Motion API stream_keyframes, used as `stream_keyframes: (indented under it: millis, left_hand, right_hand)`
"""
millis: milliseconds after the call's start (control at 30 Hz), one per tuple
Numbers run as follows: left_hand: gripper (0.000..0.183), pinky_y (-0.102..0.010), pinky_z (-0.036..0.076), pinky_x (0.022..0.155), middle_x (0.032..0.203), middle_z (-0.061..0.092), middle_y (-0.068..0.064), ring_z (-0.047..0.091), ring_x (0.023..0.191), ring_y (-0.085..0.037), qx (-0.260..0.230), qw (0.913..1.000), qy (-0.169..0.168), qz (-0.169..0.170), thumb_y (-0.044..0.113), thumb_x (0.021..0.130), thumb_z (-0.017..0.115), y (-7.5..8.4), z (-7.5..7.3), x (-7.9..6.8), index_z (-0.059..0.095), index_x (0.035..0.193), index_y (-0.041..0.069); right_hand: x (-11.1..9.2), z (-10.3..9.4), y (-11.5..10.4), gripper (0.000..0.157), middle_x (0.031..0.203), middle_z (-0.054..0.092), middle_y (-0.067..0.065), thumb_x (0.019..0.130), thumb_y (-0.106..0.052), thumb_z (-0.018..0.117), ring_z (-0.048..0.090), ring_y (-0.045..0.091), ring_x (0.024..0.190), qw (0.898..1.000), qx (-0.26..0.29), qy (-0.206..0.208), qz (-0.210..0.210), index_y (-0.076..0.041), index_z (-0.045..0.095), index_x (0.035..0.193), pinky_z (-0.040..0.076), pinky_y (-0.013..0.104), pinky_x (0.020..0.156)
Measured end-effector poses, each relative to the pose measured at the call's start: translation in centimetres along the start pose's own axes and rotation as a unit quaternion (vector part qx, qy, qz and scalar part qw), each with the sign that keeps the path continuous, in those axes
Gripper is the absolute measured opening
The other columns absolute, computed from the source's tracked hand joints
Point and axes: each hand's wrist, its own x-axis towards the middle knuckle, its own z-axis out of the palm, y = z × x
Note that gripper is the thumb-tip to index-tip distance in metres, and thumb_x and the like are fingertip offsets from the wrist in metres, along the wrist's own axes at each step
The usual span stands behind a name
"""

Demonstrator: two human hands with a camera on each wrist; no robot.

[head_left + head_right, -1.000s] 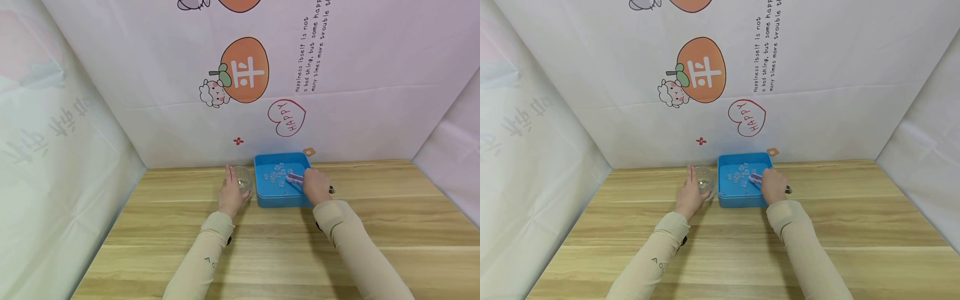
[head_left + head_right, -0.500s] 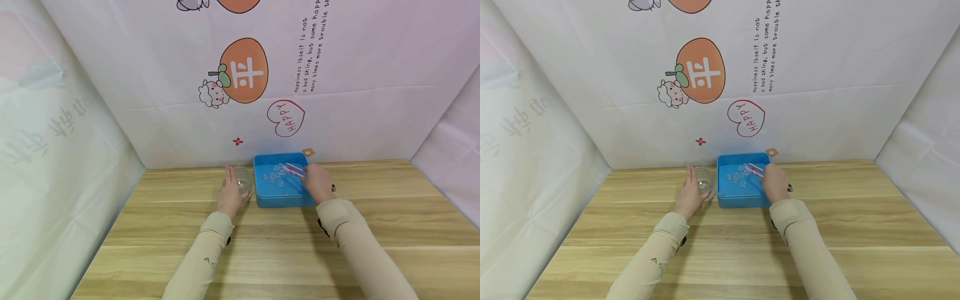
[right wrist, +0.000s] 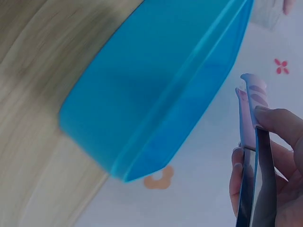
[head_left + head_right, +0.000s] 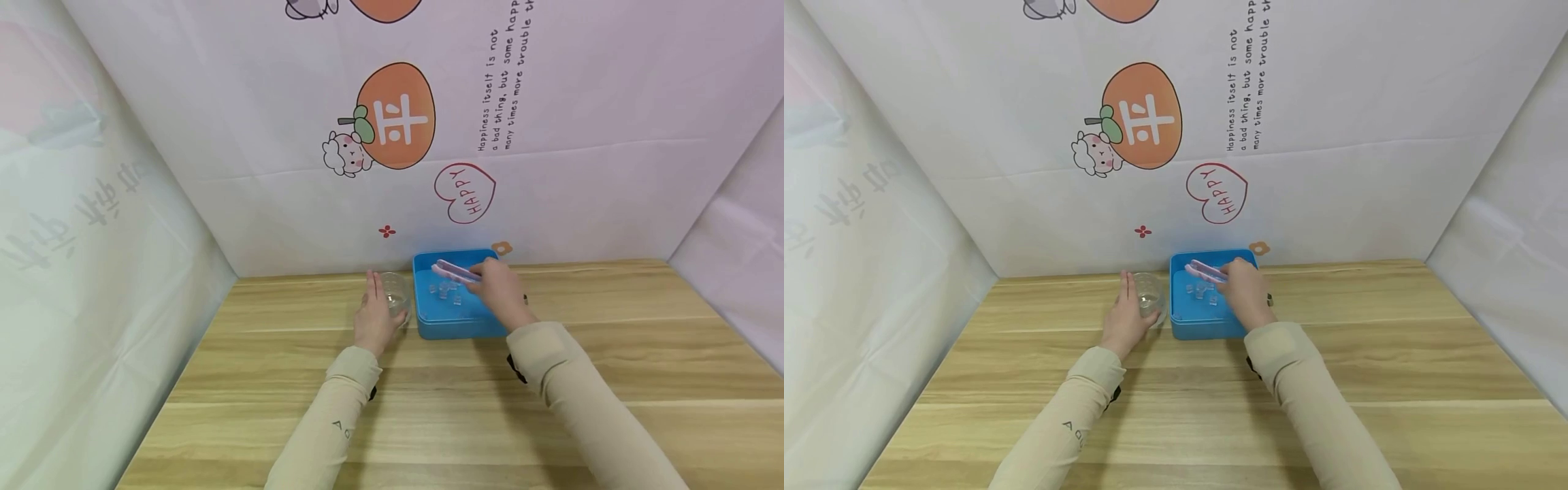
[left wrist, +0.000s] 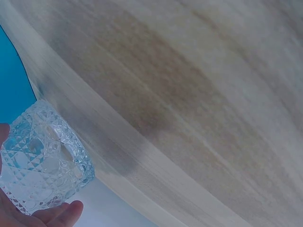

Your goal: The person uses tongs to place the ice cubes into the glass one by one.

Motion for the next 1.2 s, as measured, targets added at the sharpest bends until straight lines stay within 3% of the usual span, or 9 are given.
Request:
stream_keyframes:
  millis: [433,667,1000,1200]
  left_hand:
    - [0.099,-0.022,0.038,0.045,0.163,0.008,-0.009,0.049,0.13,-0.03,-0.004,1.0,0.001,0.002,0.045,0.084,0.069,-0.1,0.0,0.1,0.012,0.153,0.004]
    - [0.1,-0.023,0.041,0.048,0.163,0.007,-0.009,0.047,0.132,-0.032,-0.015,0.9999,-0.006,-0.003,0.045,0.084,0.069,0.0,-0.2,-0.1,0.01,0.154,0.005]
    - [0.099,-0.027,0.047,0.054,0.163,0.009,-0.009,0.046,0.133,-0.032,-0.022,0.9998,-0.004,-0.001,0.046,0.084,0.069,-0.1,-0.3,-0.1,0.011,0.154,0.004]
    - [0.094,-0.031,0.052,0.062,0.163,0.008,-0.01,0.045,0.134,-0.032,-0.016,0.9999,-0.005,0.005,0.052,0.089,0.059,-0.3,-0.3,-0.1,0.011,0.154,0.004]
  right_hand:
    - [-0.5,0.8,-2.9,0.034,0.096,0.063,0.013,0.086,-0.019,0.071,0.058,0.023,0.077,0.996,0.022,-0.023,-0.08,-0.002,0.069,0.116,0.049,0.03,0.063]
    - [-0.7,1.4,-3.5,0.033,0.096,0.065,0.011,0.084,-0.018,0.072,0.059,0.022,0.079,0.993,0.012,-0.037,-0.108,-0.004,0.07,0.114,0.052,0.032,0.067]
    - [-0.8,2.2,-3.9,0.032,0.1,0.066,0.012,0.084,-0.018,0.073,0.061,0.023,0.083,0.992,-0.002,-0.042,-0.117,-0.004,0.071,0.113,0.055,0.036,0.073]
    - [-0.9,2.2,-4.1,0.033,0.102,0.066,0.013,0.085,-0.018,0.072,0.061,0.024,0.085,0.993,0.003,-0.047,-0.11,-0.004,0.07,0.114,0.055,0.037,0.074]
